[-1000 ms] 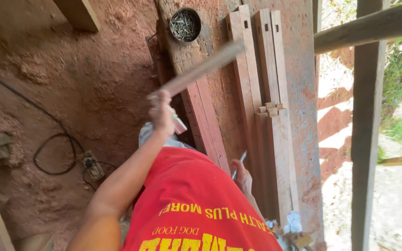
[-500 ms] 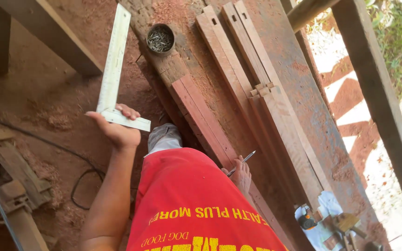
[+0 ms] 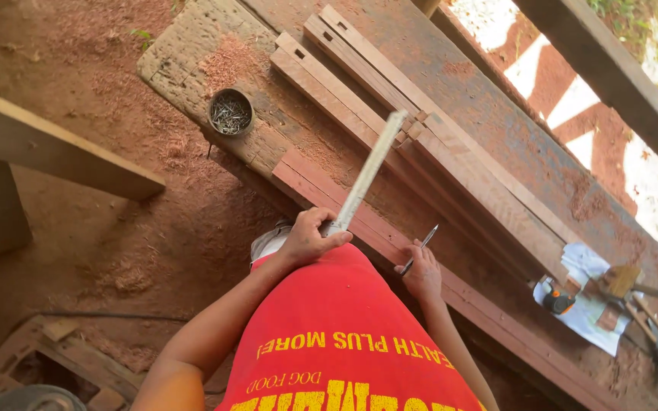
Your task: The person measures and marks wooden planks on a workbench using a try square, a tape measure, and a pencil. They repeatedly align the try square to draw perpendicular lines and use the tape measure to mark lengths on the wood.
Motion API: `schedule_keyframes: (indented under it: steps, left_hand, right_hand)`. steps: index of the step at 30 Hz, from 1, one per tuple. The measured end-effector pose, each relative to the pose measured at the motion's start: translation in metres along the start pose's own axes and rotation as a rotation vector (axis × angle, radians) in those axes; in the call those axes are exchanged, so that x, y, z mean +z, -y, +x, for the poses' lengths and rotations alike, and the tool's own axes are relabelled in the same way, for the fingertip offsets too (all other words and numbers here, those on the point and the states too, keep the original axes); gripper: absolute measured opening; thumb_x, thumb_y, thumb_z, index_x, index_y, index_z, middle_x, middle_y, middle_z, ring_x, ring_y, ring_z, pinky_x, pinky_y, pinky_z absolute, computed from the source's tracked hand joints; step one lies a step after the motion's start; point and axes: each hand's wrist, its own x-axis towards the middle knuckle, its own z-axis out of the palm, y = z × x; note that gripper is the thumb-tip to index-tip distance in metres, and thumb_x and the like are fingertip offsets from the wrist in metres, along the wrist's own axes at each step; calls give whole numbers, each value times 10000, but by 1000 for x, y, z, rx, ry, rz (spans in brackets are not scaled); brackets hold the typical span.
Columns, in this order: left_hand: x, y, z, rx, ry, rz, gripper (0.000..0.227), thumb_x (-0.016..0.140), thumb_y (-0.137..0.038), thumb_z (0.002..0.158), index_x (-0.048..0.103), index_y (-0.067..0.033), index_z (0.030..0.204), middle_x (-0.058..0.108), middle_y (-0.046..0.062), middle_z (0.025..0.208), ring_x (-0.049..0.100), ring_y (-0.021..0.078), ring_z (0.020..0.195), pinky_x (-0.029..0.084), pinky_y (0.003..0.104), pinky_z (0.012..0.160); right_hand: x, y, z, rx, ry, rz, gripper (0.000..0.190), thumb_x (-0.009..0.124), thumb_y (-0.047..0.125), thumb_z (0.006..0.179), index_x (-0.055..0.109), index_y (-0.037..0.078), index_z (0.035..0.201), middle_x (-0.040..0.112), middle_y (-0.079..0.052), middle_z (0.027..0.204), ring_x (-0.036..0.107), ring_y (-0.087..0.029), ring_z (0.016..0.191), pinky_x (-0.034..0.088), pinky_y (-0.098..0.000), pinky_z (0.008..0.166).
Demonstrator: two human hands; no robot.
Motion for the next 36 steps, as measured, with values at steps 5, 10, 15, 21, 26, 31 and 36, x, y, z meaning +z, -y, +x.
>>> schedule_keyframes:
  steps: [5,10,15,21,26,31,36]
  left_hand:
    - [-19,13,10,316,115,324,482,875,-490,730,746,-72,933,704,91,1005,653,287,1002,464,417,913]
    - [-24,19,13,261,412,219,539,868,-515,672,762,-104,1005,696,101,1103,632,287,1066,440,404,960]
    - [-7,23,11,176,672,320,595,846,-589,632,755,-117,983,713,65,1043,652,258,1044,453,382,959]
    - [32,12,6,488,960,482,621,827,-637,625,772,-112,953,694,63,1042,632,275,1076,415,433,983]
    - [74,8,-12,679,1223,507,629,830,-645,617,770,-106,935,676,69,1042,615,289,1084,415,452,1002]
    - [121,24,-41,708,1395,576,521,800,-534,666,766,-125,986,677,59,1054,619,292,1111,415,454,1016]
    - [182,8,-85,716,1488,491,639,856,-520,636,741,-72,1076,674,104,1107,595,324,1144,404,467,1018]
  right_hand:
    - [7,36,-5,170,-52,29,418,787,284,862,630,132,1219,665,-169,1262,626,-329,1178,502,-459,968]
    - [17,109,-28,322,-294,973,243,536,228,1084,609,40,1218,786,-128,1066,763,-175,947,594,-300,842]
    - [41,152,-71,525,-101,1325,287,545,231,1031,630,25,1212,727,-71,996,689,-120,856,567,-264,755]
    - [70,156,-120,728,-167,1389,263,645,236,1016,669,-10,1106,640,-27,856,562,-78,722,464,-256,622]
    - [89,155,-165,926,-411,1434,243,685,239,964,672,6,1032,678,-6,808,595,-68,679,472,-244,579]
    - [130,142,-206,940,-554,1381,221,713,207,947,677,4,1025,663,-11,750,564,-78,607,453,-256,515]
    - [124,111,-262,978,-721,1560,258,685,216,982,641,-10,1099,690,-31,874,606,-59,708,501,-251,591]
